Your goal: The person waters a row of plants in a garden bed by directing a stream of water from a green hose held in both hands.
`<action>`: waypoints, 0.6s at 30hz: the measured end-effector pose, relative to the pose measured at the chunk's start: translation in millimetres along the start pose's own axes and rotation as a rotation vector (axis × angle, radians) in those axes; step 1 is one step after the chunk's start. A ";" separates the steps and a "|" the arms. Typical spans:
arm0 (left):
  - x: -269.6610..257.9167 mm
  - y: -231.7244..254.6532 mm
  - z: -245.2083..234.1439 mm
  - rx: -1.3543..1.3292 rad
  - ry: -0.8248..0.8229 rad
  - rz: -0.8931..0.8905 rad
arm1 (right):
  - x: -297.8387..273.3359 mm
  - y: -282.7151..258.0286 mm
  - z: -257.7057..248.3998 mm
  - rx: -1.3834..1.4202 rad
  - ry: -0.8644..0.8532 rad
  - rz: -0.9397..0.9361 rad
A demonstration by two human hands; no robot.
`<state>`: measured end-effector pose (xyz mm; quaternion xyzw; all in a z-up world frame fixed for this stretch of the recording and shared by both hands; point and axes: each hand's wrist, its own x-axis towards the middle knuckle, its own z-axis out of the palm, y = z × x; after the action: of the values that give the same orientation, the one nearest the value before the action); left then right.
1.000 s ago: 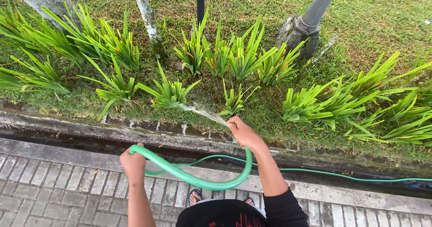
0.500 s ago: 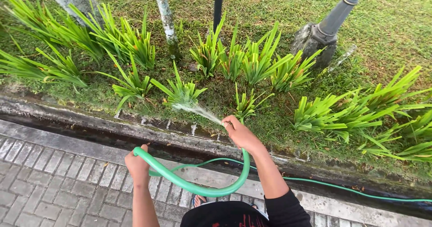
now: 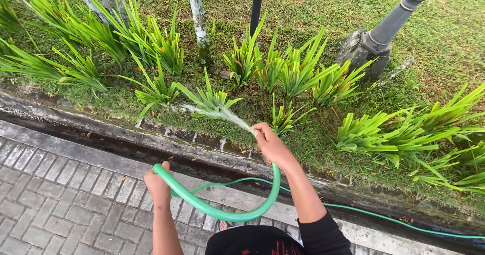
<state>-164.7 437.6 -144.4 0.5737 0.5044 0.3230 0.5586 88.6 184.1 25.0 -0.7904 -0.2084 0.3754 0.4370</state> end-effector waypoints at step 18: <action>-8.0 8.8 8.3 0.050 -0.005 0.047 | -12.7 2.6 -14.9 0.128 0.201 -0.012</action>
<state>-157.3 428.6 -135.7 0.6000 0.4973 0.3218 0.5377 92.1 166.4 33.0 -0.7932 -0.1438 0.3039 0.5077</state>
